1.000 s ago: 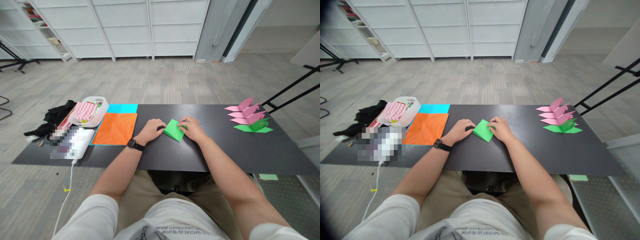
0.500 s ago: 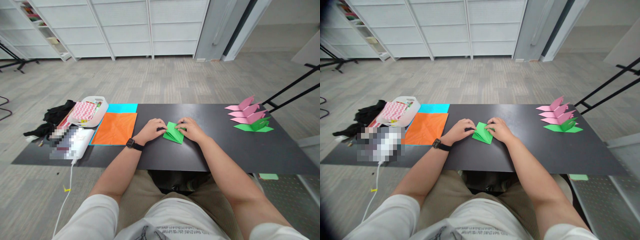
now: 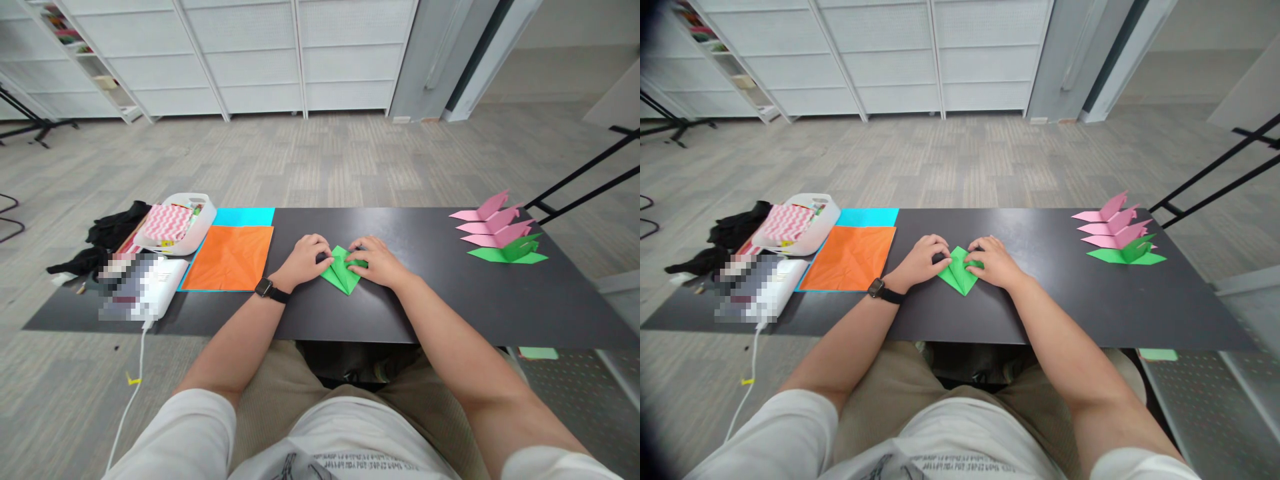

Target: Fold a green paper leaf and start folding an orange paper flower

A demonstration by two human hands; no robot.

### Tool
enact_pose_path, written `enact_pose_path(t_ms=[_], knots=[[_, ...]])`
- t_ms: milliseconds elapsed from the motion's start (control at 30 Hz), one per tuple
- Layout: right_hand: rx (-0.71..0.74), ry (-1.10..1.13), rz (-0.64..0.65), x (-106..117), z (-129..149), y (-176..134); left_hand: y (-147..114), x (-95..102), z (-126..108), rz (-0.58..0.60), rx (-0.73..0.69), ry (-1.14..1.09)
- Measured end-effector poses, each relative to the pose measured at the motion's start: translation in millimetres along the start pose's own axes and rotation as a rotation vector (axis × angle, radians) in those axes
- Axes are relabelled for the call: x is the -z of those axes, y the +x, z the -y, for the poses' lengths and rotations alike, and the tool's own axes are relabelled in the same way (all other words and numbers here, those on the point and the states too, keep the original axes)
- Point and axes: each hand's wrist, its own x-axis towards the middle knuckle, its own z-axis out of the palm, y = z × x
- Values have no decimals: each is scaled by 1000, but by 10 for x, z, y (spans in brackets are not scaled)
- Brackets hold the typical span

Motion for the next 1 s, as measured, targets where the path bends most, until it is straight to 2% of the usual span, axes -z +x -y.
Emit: enact_pose_path(t_ms=[267, 600, 1000], knots=[[-8, -1, -2, -9, 8, -3, -6, -160, 0, -44, 59, 107], [15, 11, 12, -23, 58, -1, 6, -188, -42, -69, 105, 125], [-73, -56, 4, -51, 38, -28, 20, -151, -106, -73, 79, 176]])
